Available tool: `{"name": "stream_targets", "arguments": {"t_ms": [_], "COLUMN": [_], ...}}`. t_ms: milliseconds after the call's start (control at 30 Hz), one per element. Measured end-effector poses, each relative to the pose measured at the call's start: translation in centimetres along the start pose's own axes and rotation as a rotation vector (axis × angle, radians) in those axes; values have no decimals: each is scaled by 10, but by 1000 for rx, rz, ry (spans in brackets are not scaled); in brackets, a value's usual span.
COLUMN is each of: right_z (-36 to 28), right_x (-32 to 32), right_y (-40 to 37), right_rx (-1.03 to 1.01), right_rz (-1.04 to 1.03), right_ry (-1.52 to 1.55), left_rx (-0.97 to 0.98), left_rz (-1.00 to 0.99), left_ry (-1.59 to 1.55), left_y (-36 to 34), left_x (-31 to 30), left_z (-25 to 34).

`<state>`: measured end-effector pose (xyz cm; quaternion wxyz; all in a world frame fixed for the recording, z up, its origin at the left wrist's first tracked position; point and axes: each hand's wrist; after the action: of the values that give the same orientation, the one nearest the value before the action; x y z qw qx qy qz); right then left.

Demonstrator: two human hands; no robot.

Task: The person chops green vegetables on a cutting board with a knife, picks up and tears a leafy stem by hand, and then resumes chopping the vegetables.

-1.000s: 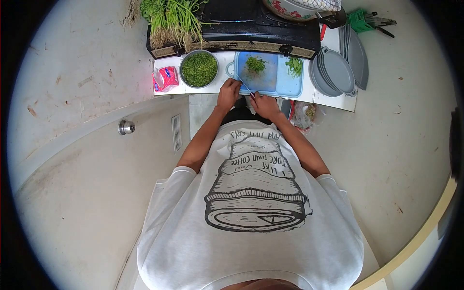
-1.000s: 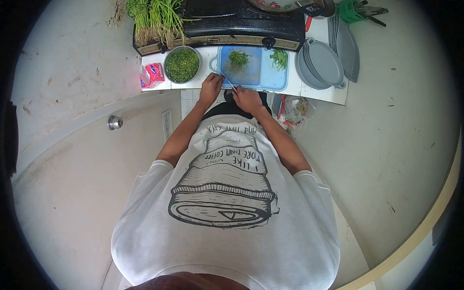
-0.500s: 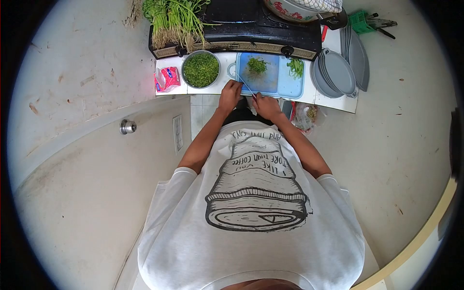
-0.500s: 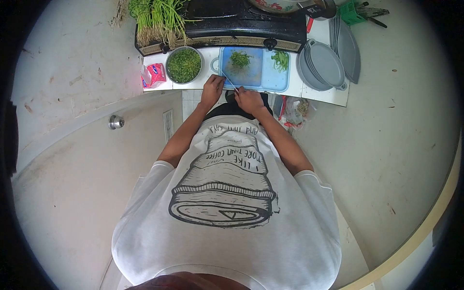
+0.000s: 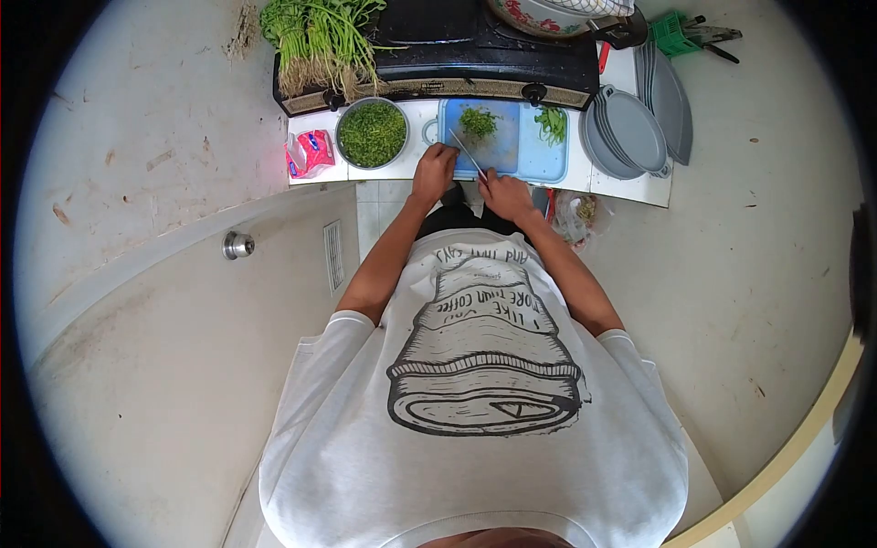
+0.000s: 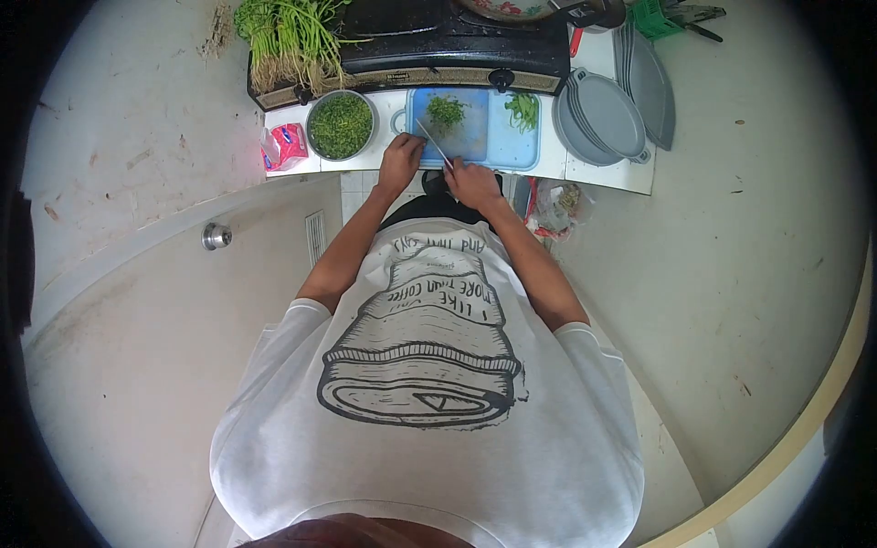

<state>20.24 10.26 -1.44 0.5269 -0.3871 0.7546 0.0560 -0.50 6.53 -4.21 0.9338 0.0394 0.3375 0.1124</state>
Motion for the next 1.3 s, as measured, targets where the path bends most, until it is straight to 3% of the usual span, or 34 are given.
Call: {"name": "stream_targets", "arguments": {"t_ms": [533,900,1300], "right_z": [-8,-6,-3], "right_x": [-3,-1,-2], "right_y": [12,8,-3], "right_rx": [-71,-19,-84], "right_rz": [-2,16,40], "right_ry": [-42,-34,-32], "left_rx": [-3,-195,-199], "left_rz": [22,70,56], "left_ry": [4,-87,-73], "left_y": [-1,3,4], "left_x": [0,5,2], "left_z": [1,2,5]}}
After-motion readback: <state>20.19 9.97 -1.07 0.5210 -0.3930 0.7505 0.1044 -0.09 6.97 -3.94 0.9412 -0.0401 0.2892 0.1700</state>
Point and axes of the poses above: each hand's wrist, its own y-axis towards the middle knuckle, its own x-axis out of the palm, z = x × y, and after that the axes turned 3 degrees about -x, right-handed
